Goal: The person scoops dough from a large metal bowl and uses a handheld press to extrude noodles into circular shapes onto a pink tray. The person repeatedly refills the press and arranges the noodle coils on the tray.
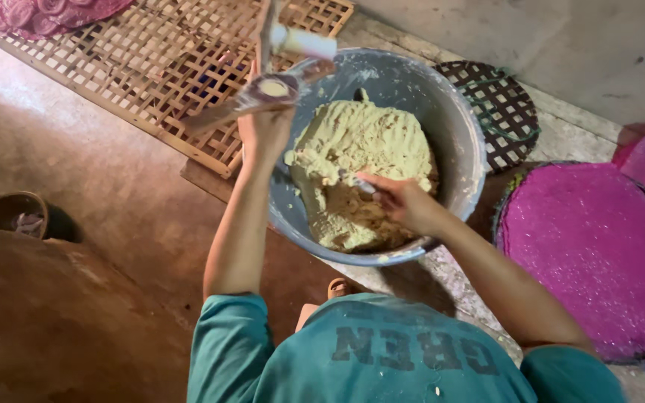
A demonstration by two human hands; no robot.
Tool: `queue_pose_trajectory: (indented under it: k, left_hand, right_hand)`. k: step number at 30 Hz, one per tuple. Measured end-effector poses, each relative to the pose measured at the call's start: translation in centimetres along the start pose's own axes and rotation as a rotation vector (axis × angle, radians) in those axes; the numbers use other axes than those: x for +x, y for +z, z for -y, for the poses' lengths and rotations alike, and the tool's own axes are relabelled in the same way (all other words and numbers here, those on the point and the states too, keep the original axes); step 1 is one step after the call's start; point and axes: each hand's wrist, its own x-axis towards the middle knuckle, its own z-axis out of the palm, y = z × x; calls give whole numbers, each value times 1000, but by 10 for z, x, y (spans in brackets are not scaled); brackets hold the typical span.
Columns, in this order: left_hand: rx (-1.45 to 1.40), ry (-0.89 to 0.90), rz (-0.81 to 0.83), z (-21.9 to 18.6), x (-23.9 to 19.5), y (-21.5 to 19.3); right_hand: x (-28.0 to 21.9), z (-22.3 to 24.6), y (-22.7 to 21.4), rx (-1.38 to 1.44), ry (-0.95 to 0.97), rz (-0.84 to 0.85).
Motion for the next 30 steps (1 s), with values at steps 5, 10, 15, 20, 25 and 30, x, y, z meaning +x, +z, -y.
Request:
queue_pose_trajectory:
  k: [5,10,15,20,25,30]
  left_hand:
    - [-810,-162,224,-38,-56,44]
    - [-1231,-837,954,-84,-196,145]
    - [-997,-252,1216,-136,-257,232]
    - [-314,130,1182,-190,-277,250]
    - [-439,-149,1226,-248,-308,267]
    - [-1044,-205,1389,-246,-304,296]
  right_hand:
    - [-17,-18,-29,86,-497,-212]
    - [-94,-33,-84,1385,-378,-700]
    - [-234,-38,-117,1023,-479,-823]
    - [-351,-67,-147,132,-805,-565]
    - [-397,-79,-149,-306,-908,-402]
    - [-412,-91,-152,-184,-688,-548]
